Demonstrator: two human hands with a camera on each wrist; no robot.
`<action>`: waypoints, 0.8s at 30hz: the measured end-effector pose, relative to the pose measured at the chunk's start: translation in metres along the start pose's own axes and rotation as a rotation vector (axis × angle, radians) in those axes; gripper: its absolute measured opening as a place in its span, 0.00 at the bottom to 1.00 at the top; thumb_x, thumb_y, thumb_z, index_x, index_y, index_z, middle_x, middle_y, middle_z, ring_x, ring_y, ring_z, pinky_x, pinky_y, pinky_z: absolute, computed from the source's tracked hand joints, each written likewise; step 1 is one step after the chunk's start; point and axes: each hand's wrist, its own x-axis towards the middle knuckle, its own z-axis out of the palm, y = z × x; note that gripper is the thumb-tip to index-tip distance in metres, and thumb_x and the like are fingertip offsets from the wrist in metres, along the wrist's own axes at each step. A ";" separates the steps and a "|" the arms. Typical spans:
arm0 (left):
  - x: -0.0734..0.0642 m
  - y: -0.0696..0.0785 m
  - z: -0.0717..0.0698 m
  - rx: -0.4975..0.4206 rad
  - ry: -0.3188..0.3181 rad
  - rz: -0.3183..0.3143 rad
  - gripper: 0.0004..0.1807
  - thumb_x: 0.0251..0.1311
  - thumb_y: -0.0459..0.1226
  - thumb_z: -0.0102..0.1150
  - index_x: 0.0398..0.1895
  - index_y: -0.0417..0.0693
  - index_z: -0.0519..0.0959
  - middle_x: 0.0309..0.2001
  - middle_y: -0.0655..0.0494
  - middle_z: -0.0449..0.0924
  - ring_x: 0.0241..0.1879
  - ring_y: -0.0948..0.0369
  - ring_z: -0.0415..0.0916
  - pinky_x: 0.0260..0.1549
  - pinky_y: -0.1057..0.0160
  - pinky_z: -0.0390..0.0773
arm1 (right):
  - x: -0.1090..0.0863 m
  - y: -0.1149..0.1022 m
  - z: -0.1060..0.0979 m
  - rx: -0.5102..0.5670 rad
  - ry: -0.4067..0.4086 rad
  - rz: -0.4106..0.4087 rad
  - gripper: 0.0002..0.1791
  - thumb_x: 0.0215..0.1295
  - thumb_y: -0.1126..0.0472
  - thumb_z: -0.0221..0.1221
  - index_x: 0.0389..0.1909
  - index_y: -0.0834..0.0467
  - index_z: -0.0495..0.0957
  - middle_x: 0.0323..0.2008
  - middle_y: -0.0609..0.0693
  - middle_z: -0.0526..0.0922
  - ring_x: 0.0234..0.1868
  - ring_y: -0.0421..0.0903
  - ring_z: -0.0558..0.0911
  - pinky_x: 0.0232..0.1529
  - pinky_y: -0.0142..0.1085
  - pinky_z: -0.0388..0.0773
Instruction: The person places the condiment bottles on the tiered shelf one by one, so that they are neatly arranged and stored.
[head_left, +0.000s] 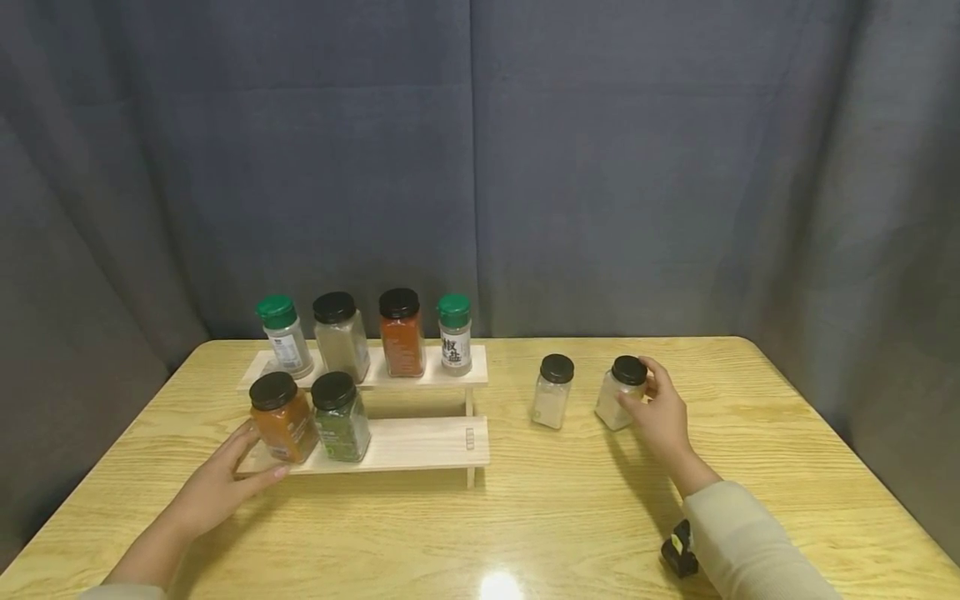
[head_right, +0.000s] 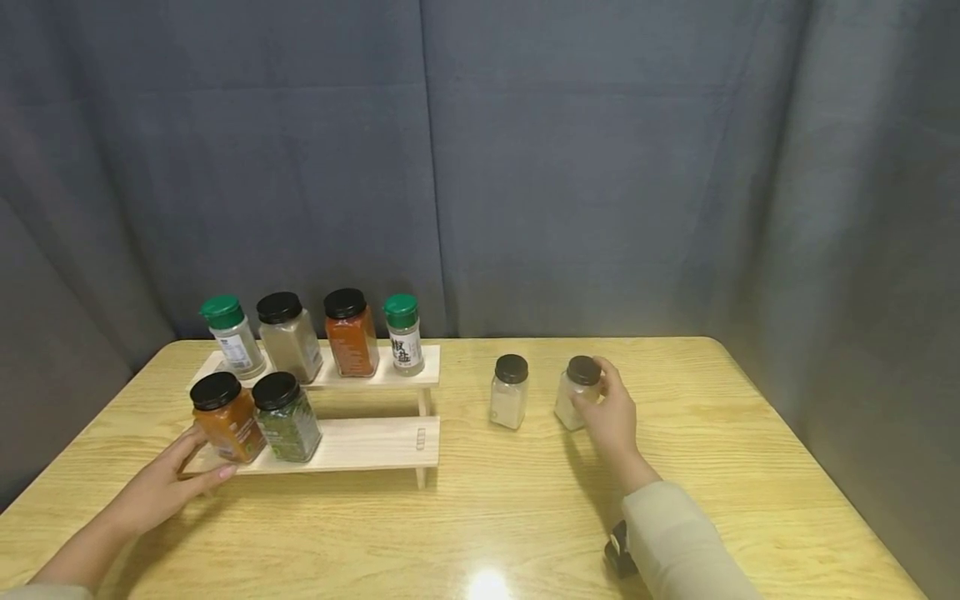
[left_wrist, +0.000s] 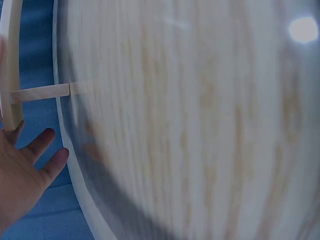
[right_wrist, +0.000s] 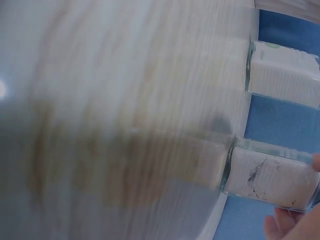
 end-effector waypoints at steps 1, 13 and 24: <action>0.000 0.000 0.000 0.002 0.001 0.001 0.43 0.55 0.51 0.51 0.66 0.42 0.43 0.65 0.37 0.36 0.58 0.33 0.40 0.44 0.32 0.52 | 0.000 0.000 0.000 -0.001 0.001 0.002 0.36 0.55 0.68 0.55 0.63 0.59 0.50 0.52 0.69 0.64 0.53 0.62 0.64 0.50 0.51 0.64; 0.000 0.002 0.000 0.003 0.006 0.010 0.43 0.55 0.50 0.51 0.65 0.40 0.44 0.64 0.35 0.37 0.58 0.33 0.41 0.45 0.33 0.52 | 0.001 -0.001 -0.001 0.007 0.044 0.011 0.35 0.52 0.69 0.58 0.61 0.60 0.55 0.46 0.66 0.69 0.49 0.59 0.68 0.46 0.49 0.69; 0.000 0.001 0.000 0.015 0.004 -0.013 0.44 0.54 0.52 0.51 0.65 0.40 0.43 0.65 0.36 0.36 0.58 0.33 0.41 0.45 0.32 0.51 | -0.005 -0.007 -0.014 0.039 0.055 0.005 0.35 0.53 0.63 0.59 0.62 0.59 0.55 0.46 0.62 0.71 0.47 0.54 0.70 0.41 0.37 0.70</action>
